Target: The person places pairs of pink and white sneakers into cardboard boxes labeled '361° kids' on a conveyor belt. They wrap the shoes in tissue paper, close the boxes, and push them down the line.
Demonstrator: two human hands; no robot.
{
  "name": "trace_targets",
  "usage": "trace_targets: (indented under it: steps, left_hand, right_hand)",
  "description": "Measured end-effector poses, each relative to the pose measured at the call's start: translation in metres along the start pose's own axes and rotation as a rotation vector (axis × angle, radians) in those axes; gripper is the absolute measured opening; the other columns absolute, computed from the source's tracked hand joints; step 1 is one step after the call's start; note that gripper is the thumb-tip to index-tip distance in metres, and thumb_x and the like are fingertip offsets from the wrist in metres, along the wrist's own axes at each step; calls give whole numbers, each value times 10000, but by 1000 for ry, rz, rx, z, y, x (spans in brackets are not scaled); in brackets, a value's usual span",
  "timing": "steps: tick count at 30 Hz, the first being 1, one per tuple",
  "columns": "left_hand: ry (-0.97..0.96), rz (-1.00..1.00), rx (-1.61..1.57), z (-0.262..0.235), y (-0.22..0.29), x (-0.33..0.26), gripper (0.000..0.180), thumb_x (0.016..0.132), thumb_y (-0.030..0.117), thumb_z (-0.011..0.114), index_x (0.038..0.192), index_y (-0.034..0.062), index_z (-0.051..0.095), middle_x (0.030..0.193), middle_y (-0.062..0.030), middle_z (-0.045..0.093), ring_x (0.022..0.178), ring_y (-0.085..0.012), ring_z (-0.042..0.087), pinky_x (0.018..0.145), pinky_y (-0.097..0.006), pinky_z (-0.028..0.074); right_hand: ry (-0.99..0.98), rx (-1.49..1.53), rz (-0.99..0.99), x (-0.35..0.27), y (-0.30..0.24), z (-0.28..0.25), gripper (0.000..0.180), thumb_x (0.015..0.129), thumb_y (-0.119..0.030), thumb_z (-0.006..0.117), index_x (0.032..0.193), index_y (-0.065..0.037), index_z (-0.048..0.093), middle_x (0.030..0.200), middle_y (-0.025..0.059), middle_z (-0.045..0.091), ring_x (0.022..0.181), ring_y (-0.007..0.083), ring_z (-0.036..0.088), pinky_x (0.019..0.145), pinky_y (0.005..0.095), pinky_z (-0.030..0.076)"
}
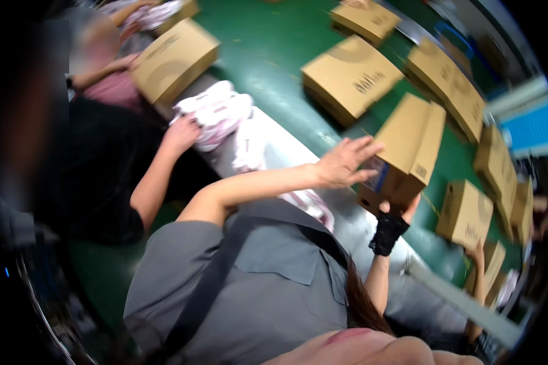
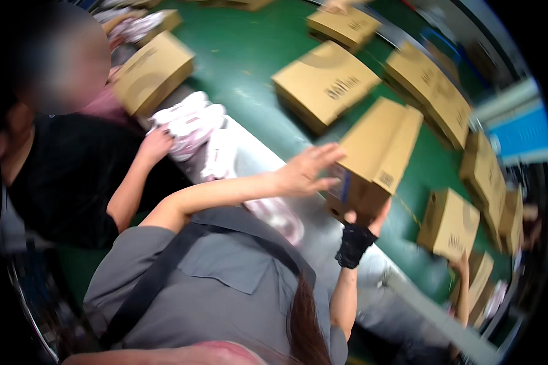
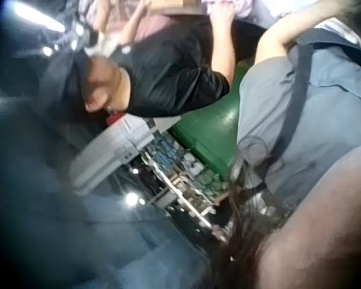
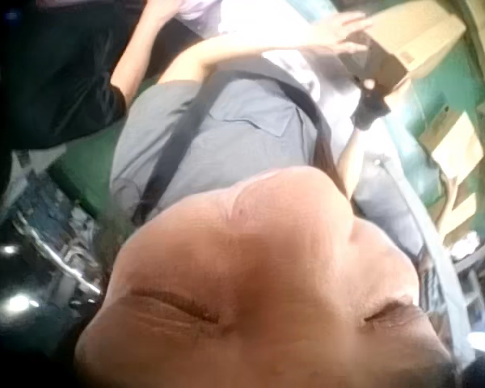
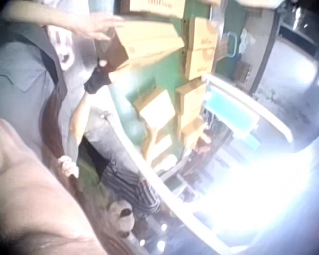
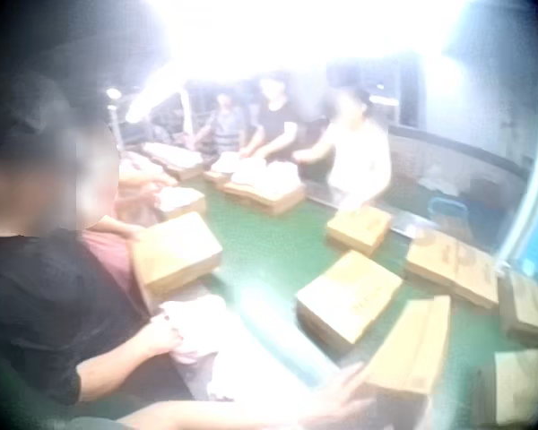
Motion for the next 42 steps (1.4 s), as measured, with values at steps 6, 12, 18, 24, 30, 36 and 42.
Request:
trace_targets:
  steps: [6,12,18,24,30,36,42]
  left_hand:
    - [117,238,13,-8,8,1,557,626,116,698,1133,135,469,1215,-171,408,987,-339,480,783,-396,407]
    - [-43,-43,357,-9,-62,-67,549,682,194,647,1166,92,408,1245,-184,364,1057,-342,429,850,-468,344]
    - [119,185,105,-20,6,-15,581,645,102,628,1182,56,408,1246,-180,382,1133,-318,412,899,-455,320]
    - [-228,-9,336,34,-29,3,358,765,305,571,1027,76,488,1156,-167,442,1101,-306,412,889,-465,309]
    - [-265,-58,500,18,-62,-13,460,735,316,629,1064,20,503,1225,-223,362,1154,-362,332,881,-484,268]
    - [-424,287,510,74,-8,51,552,619,246,698,1108,75,506,1262,-197,343,1177,-360,325,907,-524,249]
    - [-535,-124,259,108,-85,62,297,650,130,614,943,92,582,960,-133,591,936,-280,544,798,-438,399]
  right_hand:
    - [243,233,187,-24,42,-36,634,701,53,572,1260,-83,306,1170,70,432,998,212,467,861,359,406]
    - [521,904,715,4,104,-141,420,684,-92,562,1089,-29,472,1106,113,502,974,276,494,863,495,384]
    - [298,936,426,-29,97,-152,444,657,-134,570,1078,-17,490,1122,134,506,1005,307,485,890,487,367]
    - [432,1117,719,-61,184,-159,324,741,-99,523,1048,-4,487,1101,169,522,1047,319,480,821,504,413]
    - [67,711,934,-59,89,-129,287,862,-230,464,944,39,521,913,207,589,865,308,594,684,388,500]
    - [-655,412,694,-45,-2,-40,114,815,-43,504,889,14,569,828,174,617,803,216,618,733,314,490]
    - [-525,-472,-494,-6,-26,38,260,737,-74,543,994,-32,538,994,145,560,877,307,545,773,359,444]
Point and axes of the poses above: each hand's wrist, its own x-axis towards the middle knuckle, its own z-axis out of the palm, y = z × x, the point moved 3 cm from there along x, towards the middle knuckle
